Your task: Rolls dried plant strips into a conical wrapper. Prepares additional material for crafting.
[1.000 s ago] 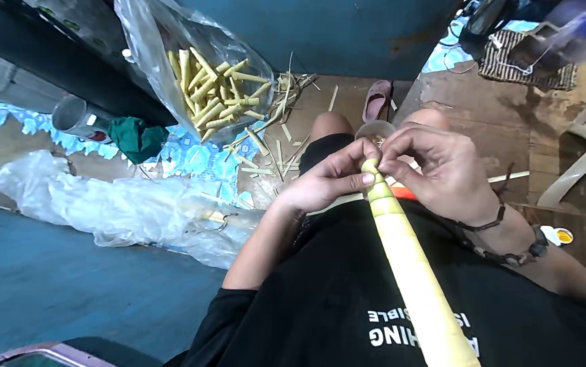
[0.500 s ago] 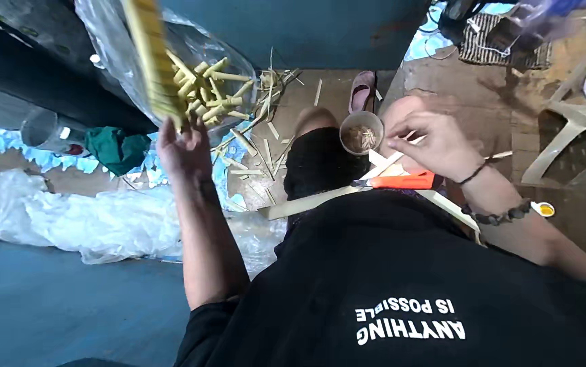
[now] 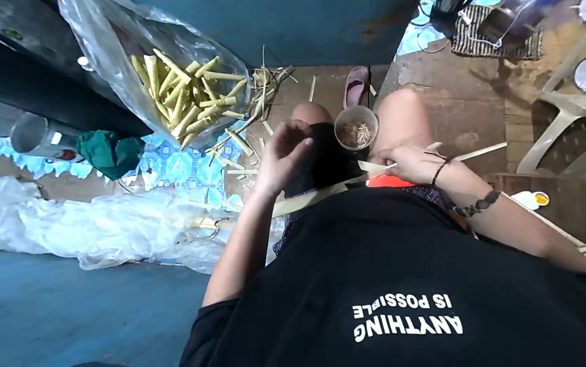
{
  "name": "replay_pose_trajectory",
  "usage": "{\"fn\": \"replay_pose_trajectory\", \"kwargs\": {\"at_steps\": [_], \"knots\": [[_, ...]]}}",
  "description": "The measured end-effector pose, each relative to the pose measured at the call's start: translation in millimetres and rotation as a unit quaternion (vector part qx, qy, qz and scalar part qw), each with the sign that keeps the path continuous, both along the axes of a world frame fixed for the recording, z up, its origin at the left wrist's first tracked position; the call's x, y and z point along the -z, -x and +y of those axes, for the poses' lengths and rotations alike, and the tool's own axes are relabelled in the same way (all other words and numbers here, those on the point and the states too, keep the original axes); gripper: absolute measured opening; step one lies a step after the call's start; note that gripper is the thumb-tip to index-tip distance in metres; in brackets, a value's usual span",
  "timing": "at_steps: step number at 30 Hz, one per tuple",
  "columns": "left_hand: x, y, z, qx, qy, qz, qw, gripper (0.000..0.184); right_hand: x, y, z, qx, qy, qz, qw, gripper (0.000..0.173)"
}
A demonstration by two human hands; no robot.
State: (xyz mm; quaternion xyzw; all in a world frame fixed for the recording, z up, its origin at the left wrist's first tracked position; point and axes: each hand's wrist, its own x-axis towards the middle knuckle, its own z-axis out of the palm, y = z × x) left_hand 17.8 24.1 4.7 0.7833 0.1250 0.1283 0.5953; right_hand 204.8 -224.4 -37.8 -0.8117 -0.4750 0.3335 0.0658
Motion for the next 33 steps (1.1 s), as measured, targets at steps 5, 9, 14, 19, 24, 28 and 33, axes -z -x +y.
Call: {"fn": "replay_pose_trajectory", "kwargs": {"at_steps": [5, 9, 14, 19, 24, 28, 33], "knots": [[-3, -16, -12, 0.056, -0.050, 0.003, 0.997, 0.028, -23, 7, -19, 0.141, -0.193, -0.068, 0.969, 0.016], [-8, -24, -13, 0.043, -0.062, -0.024, 0.997, 0.027, -24, -10, -60, 0.321, -0.300, -0.103, 0.893, 0.030], [9, -34, -10, 0.061, -0.076, 0.015, 0.995, 0.026, 23, -39, -192, 0.537, -0.210, -0.103, 0.810, 0.048], [34, -56, -4, 0.066, -0.141, 0.093, 0.983, 0.032, 70, 42, -317, 0.432, 0.141, -0.029, 0.890, 0.036], [45, -103, -6, 0.090, -0.255, 0.151, 0.951, 0.043, 66, 52, -314, 0.373, 0.199, -0.113, 0.899, 0.043], [70, -149, -10, 0.107, -0.348, 0.263, 0.894, 0.055, 1, -10, -180, 0.370, -0.036, -0.103, 0.923, 0.046], [103, -161, -14, 0.097, -0.456, 0.297, 0.833, 0.031, 7, 9, -39, 0.045, -0.112, -0.100, 0.988, 0.048]]}}
